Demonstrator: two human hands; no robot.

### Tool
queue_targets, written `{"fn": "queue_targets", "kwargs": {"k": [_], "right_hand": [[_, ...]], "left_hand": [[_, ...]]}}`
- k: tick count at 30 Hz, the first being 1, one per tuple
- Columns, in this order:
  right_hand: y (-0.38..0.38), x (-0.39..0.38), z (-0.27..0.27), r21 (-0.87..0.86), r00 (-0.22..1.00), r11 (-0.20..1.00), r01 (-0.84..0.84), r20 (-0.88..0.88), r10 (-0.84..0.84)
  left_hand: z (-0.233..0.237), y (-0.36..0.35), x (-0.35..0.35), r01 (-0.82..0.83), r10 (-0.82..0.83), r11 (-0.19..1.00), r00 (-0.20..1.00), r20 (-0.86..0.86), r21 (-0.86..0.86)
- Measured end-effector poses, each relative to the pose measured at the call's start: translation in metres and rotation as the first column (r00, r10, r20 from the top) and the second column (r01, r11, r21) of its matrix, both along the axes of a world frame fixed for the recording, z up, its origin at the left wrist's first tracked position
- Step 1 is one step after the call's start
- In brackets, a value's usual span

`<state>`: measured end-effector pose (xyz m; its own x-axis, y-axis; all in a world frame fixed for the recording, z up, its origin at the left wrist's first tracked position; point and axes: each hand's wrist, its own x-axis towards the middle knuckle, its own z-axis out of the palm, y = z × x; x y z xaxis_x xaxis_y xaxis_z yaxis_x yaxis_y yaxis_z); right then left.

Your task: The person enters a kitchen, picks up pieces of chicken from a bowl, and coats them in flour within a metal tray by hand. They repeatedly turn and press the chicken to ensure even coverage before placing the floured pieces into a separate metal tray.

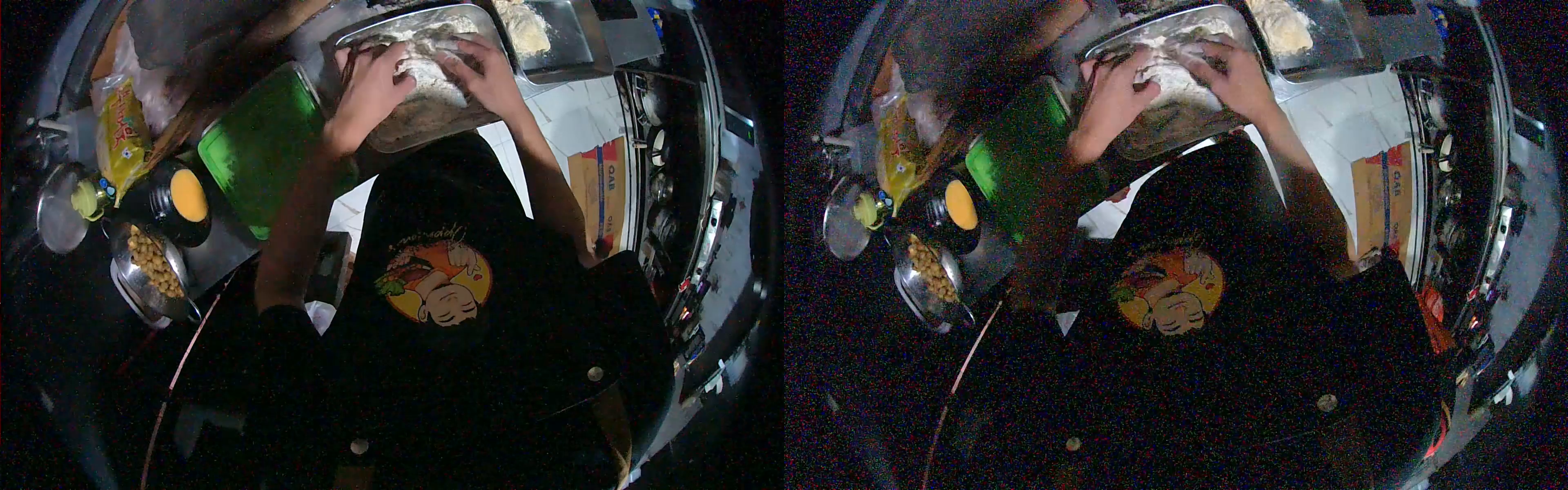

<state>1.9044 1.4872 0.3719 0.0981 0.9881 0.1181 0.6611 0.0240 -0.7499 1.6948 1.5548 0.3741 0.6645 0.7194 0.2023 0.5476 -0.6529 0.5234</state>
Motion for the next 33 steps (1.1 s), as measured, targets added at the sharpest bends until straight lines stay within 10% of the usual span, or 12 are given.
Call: {"fn": "queue_targets", "kwargs": {"k": [8,17,21,23,27,33], "right_hand": [[-0.009,-0.002,-0.002,-0.195,0.992,0.980,-0.045,-0.125,0.020],[-0.004,-0.014,0.000,0.203,0.966,0.977,-0.073,0.259,0.019],[-0.015,-0.023,0.007,-0.016,0.985,0.999,-0.052,0.162,0.054],[-0.017,-0.036,0.006,-0.362,0.911,0.863,-0.351,0.081,0.405],[-0.015,-0.059,-0.012,0.012,0.813,0.859,-0.511,0.331,0.479],[0.002,-0.042,-0.013,-0.059,0.815,0.819,-0.570,0.088,0.573]], "left_hand": [[0.011,-0.002,-0.023,-0.058,0.060,0.998,0.997,-0.055,0.029],[0.010,-0.006,-0.018,-0.102,0.097,0.993,0.991,-0.091,-0.054],[0.006,-0.001,-0.017,-0.129,0.128,0.991,0.991,-0.047,-0.026],[0.002,0.007,-0.015,-0.152,0.150,0.987,0.987,-0.052,-0.048],[-0.006,0.020,-0.012,-0.152,0.151,0.988,0.988,-0.043,-0.006],[-0.016,0.031,-0.007,-0.169,0.166,0.985,0.983,0.075,0.041]]}}
